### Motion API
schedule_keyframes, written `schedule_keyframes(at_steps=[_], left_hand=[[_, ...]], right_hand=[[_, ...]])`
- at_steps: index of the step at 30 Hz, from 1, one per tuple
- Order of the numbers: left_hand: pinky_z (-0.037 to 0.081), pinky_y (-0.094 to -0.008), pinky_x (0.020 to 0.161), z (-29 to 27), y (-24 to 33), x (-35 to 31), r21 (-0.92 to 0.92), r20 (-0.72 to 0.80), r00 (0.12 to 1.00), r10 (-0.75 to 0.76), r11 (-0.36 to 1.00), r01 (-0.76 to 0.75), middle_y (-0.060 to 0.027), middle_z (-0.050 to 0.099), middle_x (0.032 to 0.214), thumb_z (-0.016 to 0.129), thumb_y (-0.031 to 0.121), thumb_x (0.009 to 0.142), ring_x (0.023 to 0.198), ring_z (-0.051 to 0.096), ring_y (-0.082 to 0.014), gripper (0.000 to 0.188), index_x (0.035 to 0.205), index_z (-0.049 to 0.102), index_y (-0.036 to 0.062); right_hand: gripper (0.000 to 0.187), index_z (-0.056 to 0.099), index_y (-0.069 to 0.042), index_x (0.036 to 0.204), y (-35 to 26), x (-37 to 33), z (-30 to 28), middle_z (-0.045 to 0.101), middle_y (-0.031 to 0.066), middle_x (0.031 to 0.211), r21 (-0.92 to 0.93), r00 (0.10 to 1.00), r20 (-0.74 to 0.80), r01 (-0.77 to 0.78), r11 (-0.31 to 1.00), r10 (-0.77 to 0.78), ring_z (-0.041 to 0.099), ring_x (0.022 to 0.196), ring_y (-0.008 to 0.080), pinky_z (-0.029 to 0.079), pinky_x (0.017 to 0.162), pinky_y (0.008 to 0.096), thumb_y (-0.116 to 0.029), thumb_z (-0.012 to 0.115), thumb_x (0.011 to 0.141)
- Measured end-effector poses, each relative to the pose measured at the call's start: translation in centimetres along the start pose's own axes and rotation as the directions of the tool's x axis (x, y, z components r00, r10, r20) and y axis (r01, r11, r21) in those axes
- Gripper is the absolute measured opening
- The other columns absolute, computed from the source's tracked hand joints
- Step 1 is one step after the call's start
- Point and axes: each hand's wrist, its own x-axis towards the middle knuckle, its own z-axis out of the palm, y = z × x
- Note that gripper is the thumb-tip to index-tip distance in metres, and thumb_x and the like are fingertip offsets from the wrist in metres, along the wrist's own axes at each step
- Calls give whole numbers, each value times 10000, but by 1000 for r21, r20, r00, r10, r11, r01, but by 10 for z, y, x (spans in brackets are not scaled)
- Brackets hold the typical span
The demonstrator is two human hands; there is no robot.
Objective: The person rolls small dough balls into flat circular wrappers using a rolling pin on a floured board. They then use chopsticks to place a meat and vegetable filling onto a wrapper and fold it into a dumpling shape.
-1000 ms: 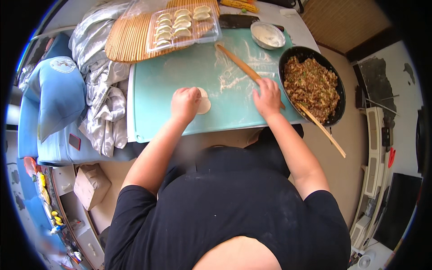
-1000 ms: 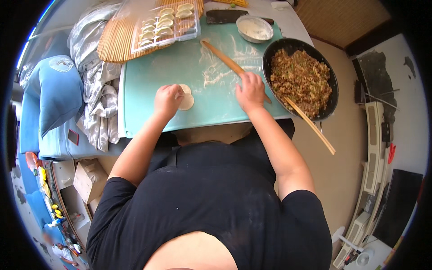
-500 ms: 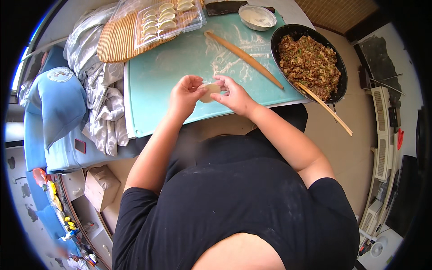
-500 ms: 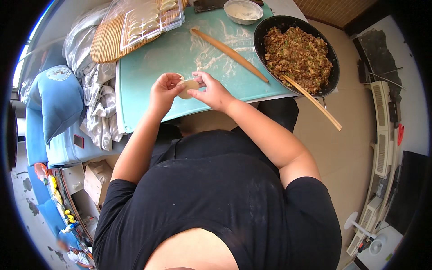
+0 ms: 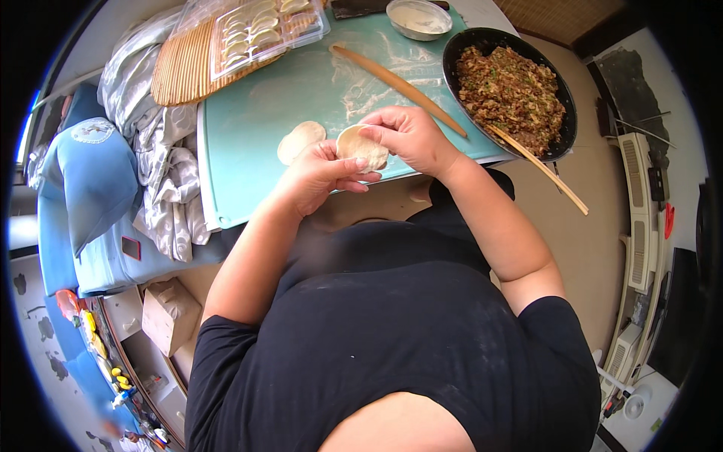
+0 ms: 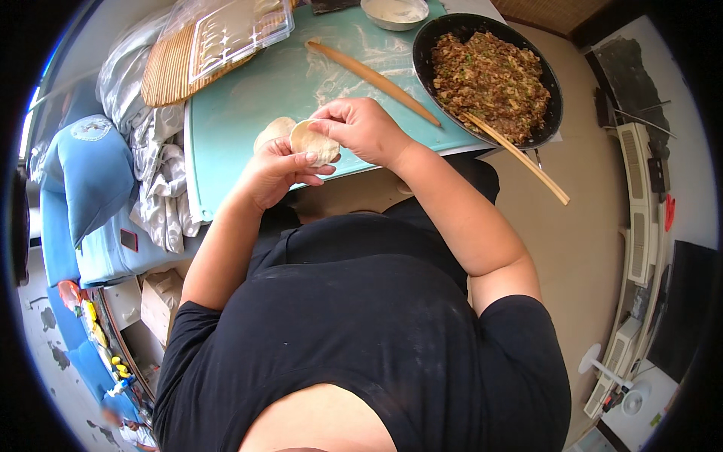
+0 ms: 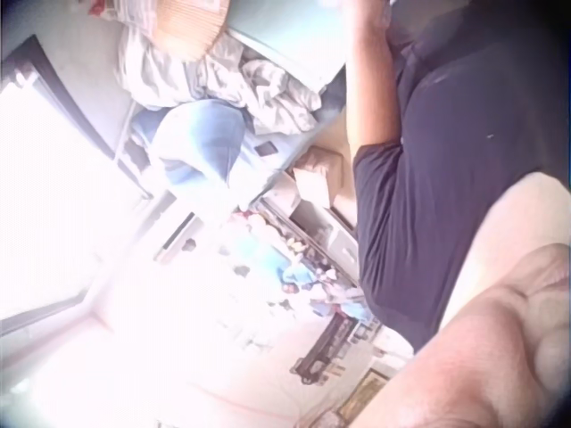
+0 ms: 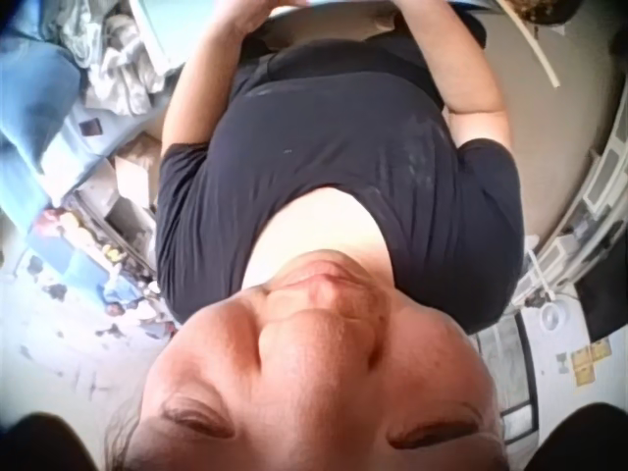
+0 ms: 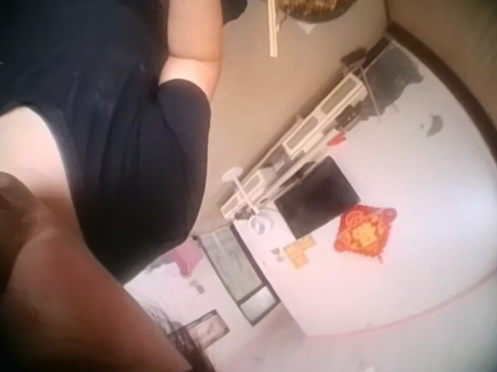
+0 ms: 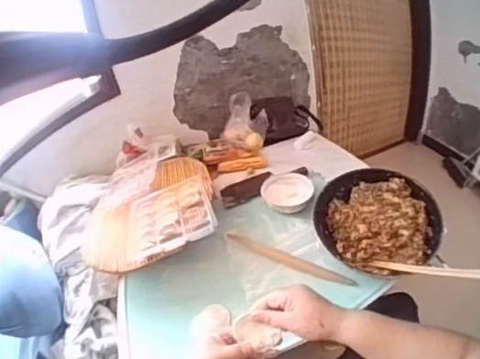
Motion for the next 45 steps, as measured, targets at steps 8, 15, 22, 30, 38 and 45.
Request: schedule_keyframes(at_steps=[8,15,22,30,38,45], left_hand=[[525,-299,802,11,-19,23,61,-123,988,97,994,-90,-117,653,1051,584,162,899,978,634,-211,299,1145,574,-8],[555,-312,757,17,-34,47,-132,-204,979,0,991,-27,-148,644,1043,614,186,884,917,649,-228,330,1152,542,8],[536,-331,792,48,-36,68,-116,-130,992,2,993,-17,-161,649,1035,610,161,890,924,647,-228,253,1085,588,2],[537,-306,785,41,-41,63,-107,-240,968,-77,993,53,-146,629,1075,600,123,886,918,632,-212,259,1119,559,18],[506,-350,887,60,-40,82,-210,-127,986,-113,974,84,-178,573,1187,515,52,910,1060,594,-259,335,1237,467,-3],[464,-393,962,76,-47,104,-350,17,993,-116,930,114,-224,525,1233,524,95,905,1116,559,-296,405,1275,413,-27]], right_hand=[[216,578,-24,934,23,-89,-68,498,-13,671,113,895,-431,-78,991,119,443,541,53,363,482,196,-238,553,935],[541,333,-22,1249,67,-186,-113,507,22,784,35,477,-879,44,998,10,480,569,77,398,466,207,-148,673,848],[193,557,9,1050,22,-137,-161,541,16,770,-169,564,-803,99,981,-195,493,619,53,408,521,188,-88,599,889],[183,616,11,878,14,-104,-181,578,39,723,-407,708,-650,-16,913,-277,535,581,98,444,538,226,-167,586,906],[225,602,14,886,16,-103,-186,590,79,757,-568,746,-500,101,817,-440,570,679,161,465,625,275,-187,521,947],[215,603,42,871,32,-106,-181,621,103,777,-511,729,-567,53,858,-384,612,672,185,493,635,288,-143,515,935]])
